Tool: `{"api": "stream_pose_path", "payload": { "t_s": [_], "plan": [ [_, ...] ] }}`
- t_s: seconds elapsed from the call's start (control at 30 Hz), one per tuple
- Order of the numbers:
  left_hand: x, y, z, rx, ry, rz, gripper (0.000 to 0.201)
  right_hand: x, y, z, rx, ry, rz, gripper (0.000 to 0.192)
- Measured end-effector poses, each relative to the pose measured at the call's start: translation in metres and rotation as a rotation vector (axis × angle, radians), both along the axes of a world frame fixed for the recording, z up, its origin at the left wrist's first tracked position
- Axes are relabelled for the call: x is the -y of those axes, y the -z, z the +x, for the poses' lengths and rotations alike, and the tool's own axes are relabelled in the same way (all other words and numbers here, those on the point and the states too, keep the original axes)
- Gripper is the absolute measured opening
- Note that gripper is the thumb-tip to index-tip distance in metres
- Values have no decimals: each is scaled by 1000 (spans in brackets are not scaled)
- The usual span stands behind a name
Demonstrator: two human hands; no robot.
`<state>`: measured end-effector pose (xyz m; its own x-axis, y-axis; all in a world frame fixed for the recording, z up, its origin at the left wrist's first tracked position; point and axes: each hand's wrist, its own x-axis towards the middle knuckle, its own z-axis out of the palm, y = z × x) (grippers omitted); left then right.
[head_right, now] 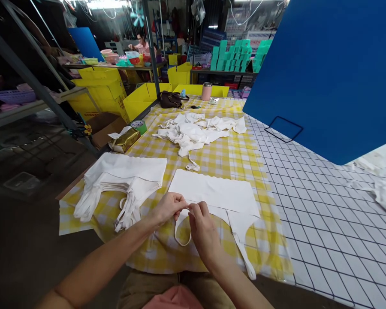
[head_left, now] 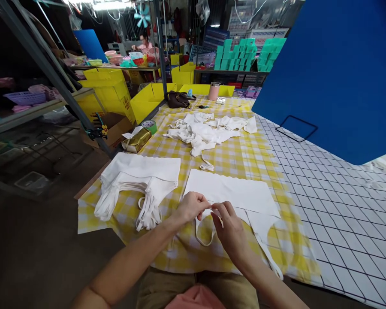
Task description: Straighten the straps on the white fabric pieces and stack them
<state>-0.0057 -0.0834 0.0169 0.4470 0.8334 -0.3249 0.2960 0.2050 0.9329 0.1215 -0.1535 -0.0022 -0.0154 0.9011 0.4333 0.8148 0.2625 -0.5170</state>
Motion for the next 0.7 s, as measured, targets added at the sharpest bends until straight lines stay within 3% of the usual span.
{"api": "stream_pose_path", "payload": {
  "t_s": [0.1,0.17,0.23,0.33,0.43,0.57,0.7],
  "plan": [
    [-3,6,2,28,50,-46,20,-3,4,5,79,4,36,24],
    [-9,11,4,-13,119,13,20,-9,5,12,63,-1,26,24],
    [-17,18,6,-125,162,254,16,-19,4,21,-6,1,-32,23],
    [-32,27,9,-360,281,768,12,-38,1,34,-88,51,-234,19],
    [-43,32,12,-593,517,1041,11,-55,1,42,-69,107,-432,17],
    [-49,32,16,-763,660,1115,20,-66,3,45,-29,105,-510,19],
    [-53,30,16,-699,608,1084,18,-69,2,45,31,73,-530,21]
  ]
}}
